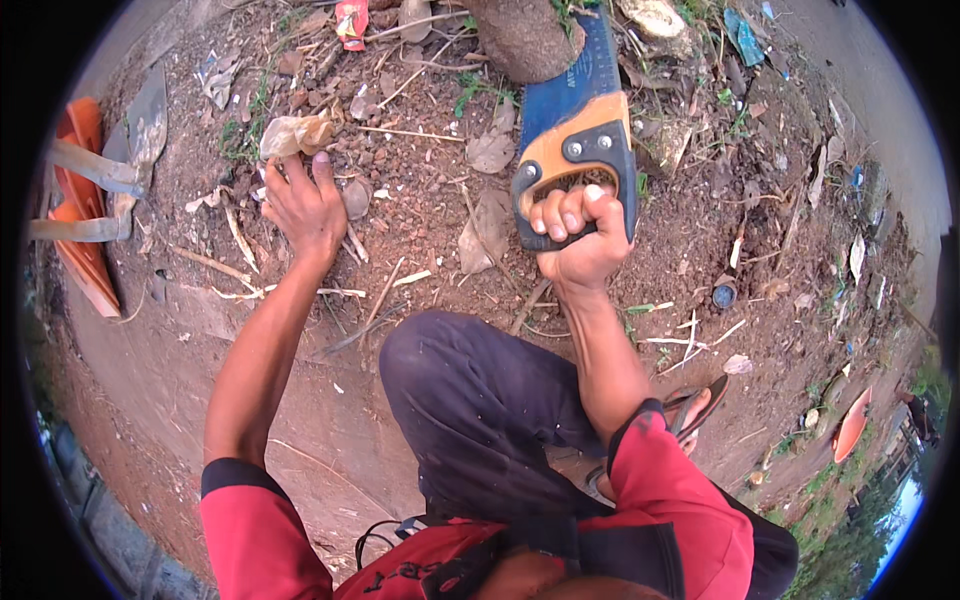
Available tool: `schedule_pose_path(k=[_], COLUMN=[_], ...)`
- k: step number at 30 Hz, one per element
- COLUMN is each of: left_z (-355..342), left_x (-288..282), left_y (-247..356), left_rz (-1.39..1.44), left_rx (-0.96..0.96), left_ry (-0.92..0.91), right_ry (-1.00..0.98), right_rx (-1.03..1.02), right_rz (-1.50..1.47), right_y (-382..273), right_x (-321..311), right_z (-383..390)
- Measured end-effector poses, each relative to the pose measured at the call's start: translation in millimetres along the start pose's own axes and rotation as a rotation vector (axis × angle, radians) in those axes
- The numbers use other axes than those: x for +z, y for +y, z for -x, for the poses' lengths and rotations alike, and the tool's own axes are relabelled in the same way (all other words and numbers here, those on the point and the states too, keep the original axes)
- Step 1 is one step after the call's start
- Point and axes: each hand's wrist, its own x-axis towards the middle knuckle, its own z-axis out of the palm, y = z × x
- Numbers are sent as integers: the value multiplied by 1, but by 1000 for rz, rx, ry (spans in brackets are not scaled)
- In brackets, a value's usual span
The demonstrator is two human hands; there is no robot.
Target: The person sits on the ground and uses a hand saw to cut through a small tree trunk or large branch.
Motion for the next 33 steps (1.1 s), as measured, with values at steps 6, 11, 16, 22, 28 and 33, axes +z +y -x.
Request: schedule_pose_path(k=[6,11,16,22,28,33], left_z=[-3,13,16,-4,-54,-14], left_x=[-17,-28,-28,-10,-15,-24], left_y=[6,10,-9,-12,14,7], left_rz=[-65,-22,-75,-128,-30,-28], left_rx=[-65,-85,-110,-27,-9,-67], left_ry=[113,73,67,56,144,98], right_ry=[22,50,-57,-135,-88,32], right_rx=[-80,-237,104,109,-155,-123], right_rz=[-114,-108,56,54,-71,-98], right_y=[-7,13,-68,-69,13,14], right_x=[17,32,-21,-24,25,24], right_z=[8,41,142,127,-23,25])
